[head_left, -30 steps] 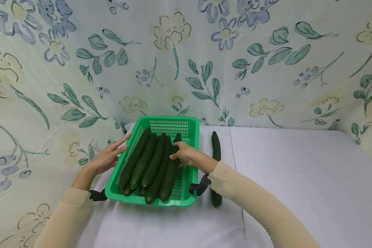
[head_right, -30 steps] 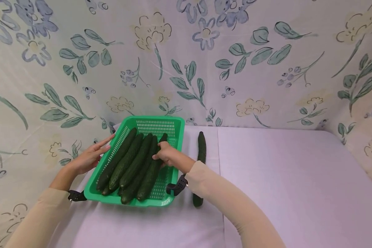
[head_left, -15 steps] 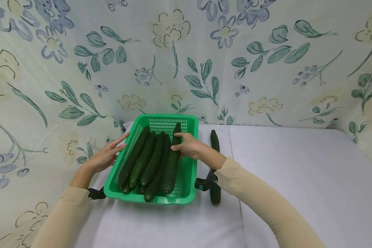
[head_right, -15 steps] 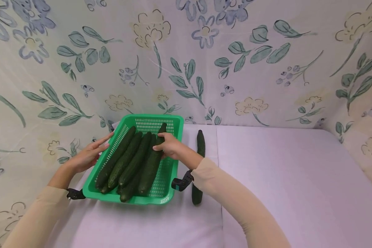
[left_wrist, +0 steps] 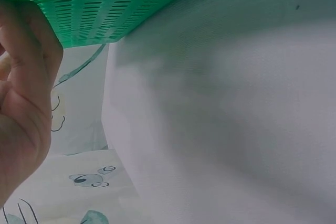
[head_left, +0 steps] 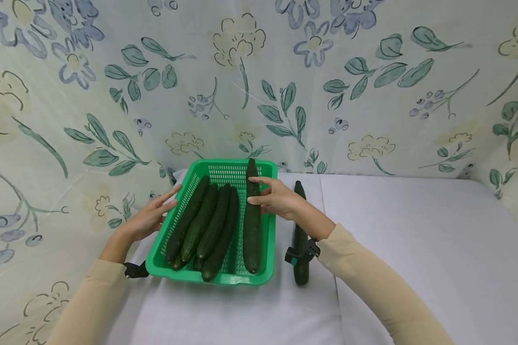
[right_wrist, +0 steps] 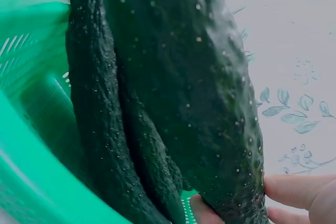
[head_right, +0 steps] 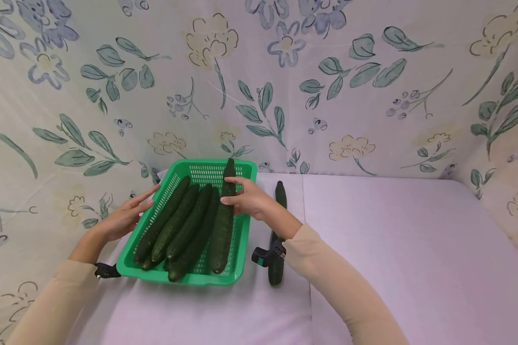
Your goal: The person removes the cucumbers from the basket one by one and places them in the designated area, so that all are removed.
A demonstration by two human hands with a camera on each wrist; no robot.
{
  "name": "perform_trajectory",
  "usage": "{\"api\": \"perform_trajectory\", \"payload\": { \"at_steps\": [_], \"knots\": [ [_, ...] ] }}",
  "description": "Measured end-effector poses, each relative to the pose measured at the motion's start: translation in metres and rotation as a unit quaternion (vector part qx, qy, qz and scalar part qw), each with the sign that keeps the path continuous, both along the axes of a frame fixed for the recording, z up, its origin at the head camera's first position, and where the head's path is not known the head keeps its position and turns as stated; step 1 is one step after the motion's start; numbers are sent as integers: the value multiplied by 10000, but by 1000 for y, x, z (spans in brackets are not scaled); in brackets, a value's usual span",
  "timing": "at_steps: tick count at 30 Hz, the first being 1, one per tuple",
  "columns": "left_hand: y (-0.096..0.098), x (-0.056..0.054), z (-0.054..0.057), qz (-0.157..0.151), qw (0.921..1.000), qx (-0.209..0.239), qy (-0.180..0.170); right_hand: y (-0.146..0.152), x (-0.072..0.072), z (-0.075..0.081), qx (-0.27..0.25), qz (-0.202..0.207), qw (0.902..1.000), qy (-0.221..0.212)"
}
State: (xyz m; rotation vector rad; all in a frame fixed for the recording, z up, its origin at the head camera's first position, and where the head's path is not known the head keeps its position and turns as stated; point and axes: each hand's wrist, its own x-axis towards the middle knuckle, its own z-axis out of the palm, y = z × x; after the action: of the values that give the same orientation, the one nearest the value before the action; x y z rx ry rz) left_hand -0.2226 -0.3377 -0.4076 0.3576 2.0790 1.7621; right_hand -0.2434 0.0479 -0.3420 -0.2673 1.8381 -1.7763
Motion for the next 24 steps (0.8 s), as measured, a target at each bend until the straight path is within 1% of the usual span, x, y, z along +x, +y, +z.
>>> {"api": "perform_trajectory", "payload": {
  "at_steps": [6,13,20,24],
  "knots": [
    [0,-1,0,-8,10000,-7,-5,15,1,3,-14,-32,9999,168],
    [0,0,1,99,9999,-96,19,33,0,5,42,-75,9992,391],
    [-1,-1,1,5,9999,-90,87,50,-1,7,171,-166,9979,600],
    [-1,-1,2,46,9999,-100,59,59,-2,6,244,-225,9974,636]
  ]
}}
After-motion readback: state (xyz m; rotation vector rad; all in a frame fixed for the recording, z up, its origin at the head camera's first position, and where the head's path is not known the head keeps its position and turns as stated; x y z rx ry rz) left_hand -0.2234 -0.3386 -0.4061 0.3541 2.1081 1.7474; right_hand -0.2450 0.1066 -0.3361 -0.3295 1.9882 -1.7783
